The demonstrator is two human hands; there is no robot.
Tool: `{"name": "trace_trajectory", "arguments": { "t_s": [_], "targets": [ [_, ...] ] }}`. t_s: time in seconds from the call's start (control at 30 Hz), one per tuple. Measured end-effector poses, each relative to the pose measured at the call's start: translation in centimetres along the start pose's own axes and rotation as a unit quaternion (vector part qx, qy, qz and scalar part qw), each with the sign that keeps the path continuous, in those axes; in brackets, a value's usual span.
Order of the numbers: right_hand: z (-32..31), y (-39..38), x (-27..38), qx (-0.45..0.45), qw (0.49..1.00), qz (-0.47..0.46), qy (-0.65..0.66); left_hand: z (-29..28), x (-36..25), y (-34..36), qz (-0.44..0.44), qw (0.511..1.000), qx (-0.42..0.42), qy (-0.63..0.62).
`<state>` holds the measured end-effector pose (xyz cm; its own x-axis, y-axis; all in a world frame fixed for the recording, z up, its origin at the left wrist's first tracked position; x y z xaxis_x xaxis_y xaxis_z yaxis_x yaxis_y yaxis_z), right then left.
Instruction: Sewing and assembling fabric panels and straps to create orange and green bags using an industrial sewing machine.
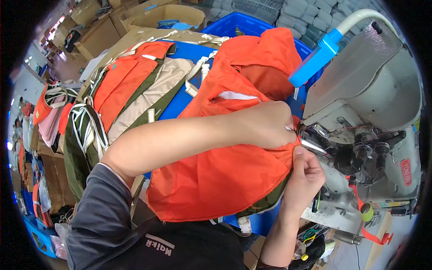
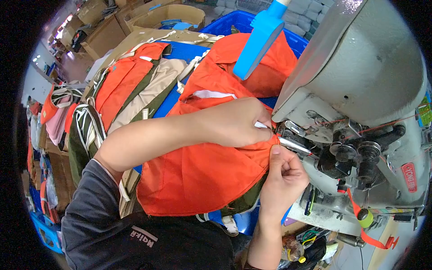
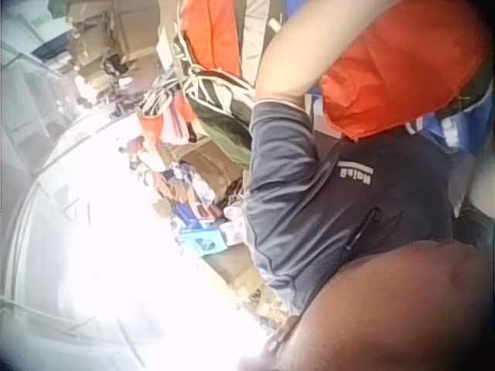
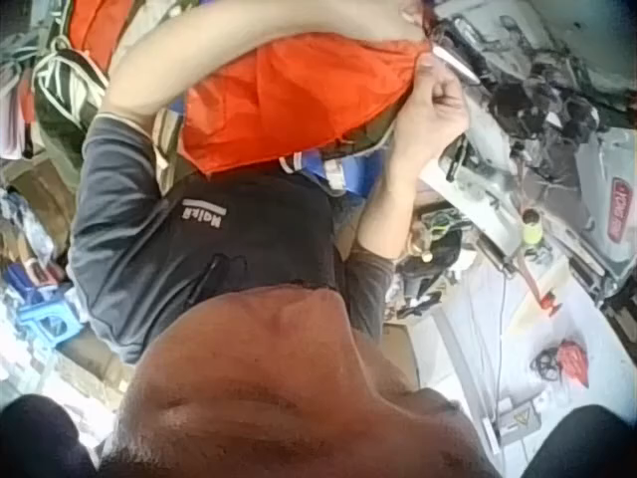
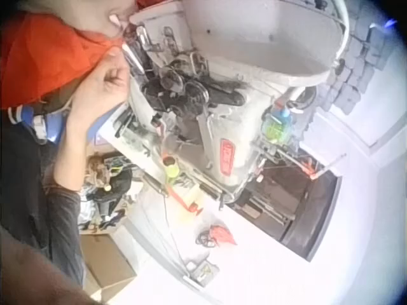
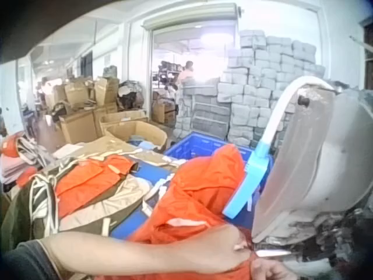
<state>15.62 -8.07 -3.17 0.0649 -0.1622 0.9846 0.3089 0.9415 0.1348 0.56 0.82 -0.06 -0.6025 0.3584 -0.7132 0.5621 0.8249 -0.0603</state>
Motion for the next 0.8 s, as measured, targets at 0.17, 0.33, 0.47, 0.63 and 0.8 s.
{"name": "trace_trajectory", "arguments": {
  "t_s": [0.17,0.33,0.47,0.63,0.8],
  "targets": [
    [0.1,-0.1,0.1,-0.002,1.000,-0.009,-0.010,0.5,0.0,-0.3,0.032,0.998,-0.027,-0.055],
    [0.1,-0.1,0.1,-0.006,1.000,-0.012,-0.003,0.5,-0.6,-0.4,0.013,0.999,-0.036,-0.030],
    [0.1,-0.1,0.0,-0.004,1.000,-0.017,-0.019,1.0,0.1,-0.4,0.049,0.996,-0.076,-0.012],
    [0.1,-0.3,0.0,-0.006,0.999,-0.019,-0.031,1.4,-0.2,-1.0,0.043,0.996,-0.081,-0.007],
    [0.2,-0.2,-0.2,-0.008,1.000,-0.021,-0.021,1.9,-0.2,-1.4,0.095,0.986,-0.139,0.011]
  ]
}}
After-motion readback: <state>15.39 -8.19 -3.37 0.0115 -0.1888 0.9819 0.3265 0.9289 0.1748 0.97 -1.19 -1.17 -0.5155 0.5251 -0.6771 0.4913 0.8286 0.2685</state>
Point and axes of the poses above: each hand's wrist, its own y-axis towards the middle knuckle, its own z-axis out of the palm, x = y × z, the point moved 1 cm from there along y, towards the middle knuckle, and after that the axes turned 9 degrees about y, right-handed, at the moved point
